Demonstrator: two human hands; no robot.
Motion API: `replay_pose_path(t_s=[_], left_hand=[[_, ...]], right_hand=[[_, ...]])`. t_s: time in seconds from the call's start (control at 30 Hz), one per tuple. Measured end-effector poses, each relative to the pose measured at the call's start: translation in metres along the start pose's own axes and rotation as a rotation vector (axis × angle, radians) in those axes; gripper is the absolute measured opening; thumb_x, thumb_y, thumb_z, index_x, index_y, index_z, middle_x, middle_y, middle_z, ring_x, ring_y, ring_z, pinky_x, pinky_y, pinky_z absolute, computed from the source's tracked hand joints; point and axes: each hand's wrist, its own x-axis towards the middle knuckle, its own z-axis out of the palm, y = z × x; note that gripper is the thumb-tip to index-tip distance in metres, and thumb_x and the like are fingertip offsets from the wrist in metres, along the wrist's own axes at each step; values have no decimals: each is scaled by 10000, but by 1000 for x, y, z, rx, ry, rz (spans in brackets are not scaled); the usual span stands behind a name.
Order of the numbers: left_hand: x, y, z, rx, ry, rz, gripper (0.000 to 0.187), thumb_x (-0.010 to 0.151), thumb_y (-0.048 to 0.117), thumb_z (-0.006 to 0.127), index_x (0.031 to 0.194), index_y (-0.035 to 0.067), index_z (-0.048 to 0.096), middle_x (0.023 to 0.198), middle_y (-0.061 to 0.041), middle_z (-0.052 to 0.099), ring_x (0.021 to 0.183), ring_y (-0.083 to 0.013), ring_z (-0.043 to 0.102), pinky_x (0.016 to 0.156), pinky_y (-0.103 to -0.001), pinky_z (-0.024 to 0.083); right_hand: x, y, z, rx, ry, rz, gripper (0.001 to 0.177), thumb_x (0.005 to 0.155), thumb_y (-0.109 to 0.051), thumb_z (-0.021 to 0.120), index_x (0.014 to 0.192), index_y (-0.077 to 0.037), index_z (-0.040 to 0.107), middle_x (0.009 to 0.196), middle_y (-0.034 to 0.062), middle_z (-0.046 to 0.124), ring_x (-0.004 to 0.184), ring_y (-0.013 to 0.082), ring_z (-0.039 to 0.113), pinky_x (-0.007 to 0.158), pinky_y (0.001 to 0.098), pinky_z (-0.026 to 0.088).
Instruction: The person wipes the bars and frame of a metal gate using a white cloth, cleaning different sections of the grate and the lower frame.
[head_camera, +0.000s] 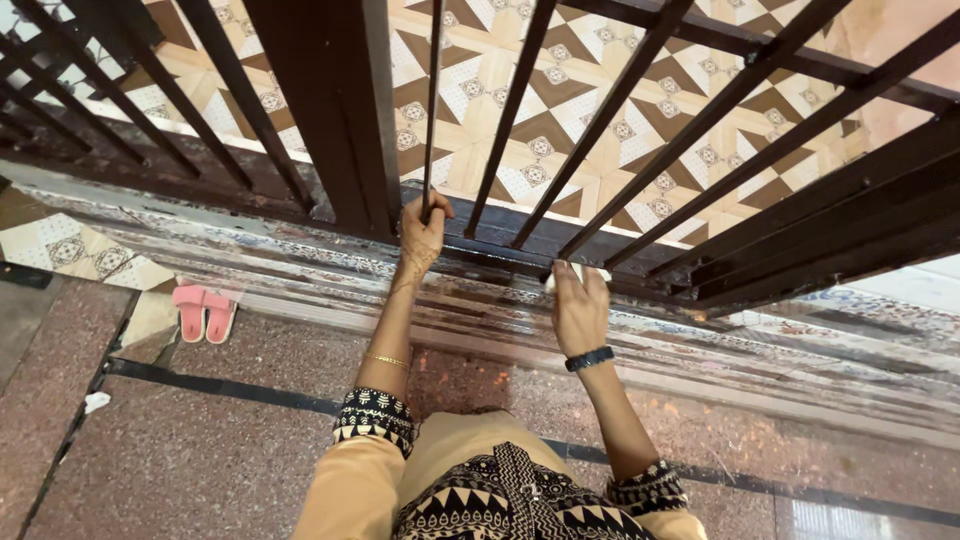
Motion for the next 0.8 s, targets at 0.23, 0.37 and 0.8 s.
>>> replay_pose_path(t_s=[0.23, 0.37, 0.8], left_hand=[[1, -2, 1, -9, -11, 8, 175, 866, 4, 487, 800, 19, 647, 714, -43, 661, 657, -127, 604, 608, -280, 465], [1, 1, 0, 2, -5, -5, 172, 868, 1, 491, 797, 17, 647, 713, -46, 657, 653, -137, 603, 606, -280, 463], [-1, 2, 1, -12, 4, 41, 178, 865, -22, 474, 799, 3, 638, 726, -63, 666, 681, -152, 634, 655, -296, 502]], right_hand=[[-13, 0, -37, 874, 211, 418, 414, 819, 36, 581, 1220, -68, 596, 1097, 77, 659, 1024, 212, 623, 863, 373, 510], [-9, 23, -21, 1252, 222, 512, 378, 845, 89, 525, 1204, -26, 513, 1087, 64, 612, 914, 114, 617, 746, 248, 513], [-22, 23, 2, 223, 127, 145, 389, 939, -82, 588, 1304, 50, 622, 1315, 306, 618, 1293, 427, 542, 1094, 527, 451]])
